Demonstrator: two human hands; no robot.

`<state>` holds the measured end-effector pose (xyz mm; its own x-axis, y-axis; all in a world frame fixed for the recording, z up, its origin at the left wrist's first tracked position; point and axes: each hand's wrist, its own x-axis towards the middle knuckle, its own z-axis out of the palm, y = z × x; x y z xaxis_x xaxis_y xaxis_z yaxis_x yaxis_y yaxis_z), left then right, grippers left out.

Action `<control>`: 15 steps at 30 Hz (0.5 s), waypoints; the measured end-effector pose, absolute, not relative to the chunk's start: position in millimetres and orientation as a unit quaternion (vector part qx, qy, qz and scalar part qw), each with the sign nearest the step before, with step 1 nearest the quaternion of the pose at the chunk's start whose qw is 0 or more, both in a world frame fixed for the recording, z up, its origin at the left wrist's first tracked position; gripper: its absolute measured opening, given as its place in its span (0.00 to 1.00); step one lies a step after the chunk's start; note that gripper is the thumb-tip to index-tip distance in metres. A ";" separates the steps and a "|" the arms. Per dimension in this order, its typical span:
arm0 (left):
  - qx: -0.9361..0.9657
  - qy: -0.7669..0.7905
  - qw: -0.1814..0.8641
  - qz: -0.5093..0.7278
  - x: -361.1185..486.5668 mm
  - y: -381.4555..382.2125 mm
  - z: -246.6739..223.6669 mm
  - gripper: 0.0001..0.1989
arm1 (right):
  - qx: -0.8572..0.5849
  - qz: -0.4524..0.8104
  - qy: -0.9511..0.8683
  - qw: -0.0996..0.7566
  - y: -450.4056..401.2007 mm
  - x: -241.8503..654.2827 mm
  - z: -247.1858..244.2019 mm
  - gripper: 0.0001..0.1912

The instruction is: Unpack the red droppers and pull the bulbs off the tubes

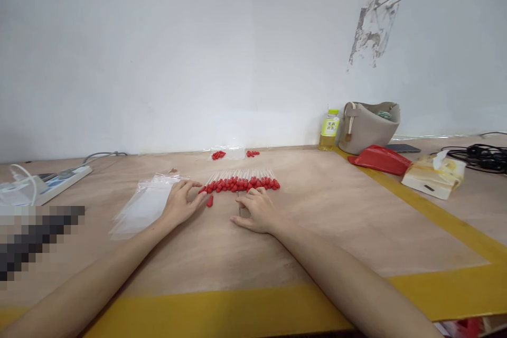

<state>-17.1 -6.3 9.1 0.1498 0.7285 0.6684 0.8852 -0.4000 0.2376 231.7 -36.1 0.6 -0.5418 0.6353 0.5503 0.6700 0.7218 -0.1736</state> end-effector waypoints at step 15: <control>-0.757 -0.583 0.074 -0.287 -8.0 35.3 14.4 0.10 | -0.319 0.021 -0.889 0.328 -36.8 239.6 -3.9 0.17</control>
<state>-8.0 35.3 14.4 0.1558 0.8395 0.5206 0.9241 -0.3101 0.2235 239.6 -36.8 -3.9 -0.5822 0.5809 0.5689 0.5530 0.7958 -0.2468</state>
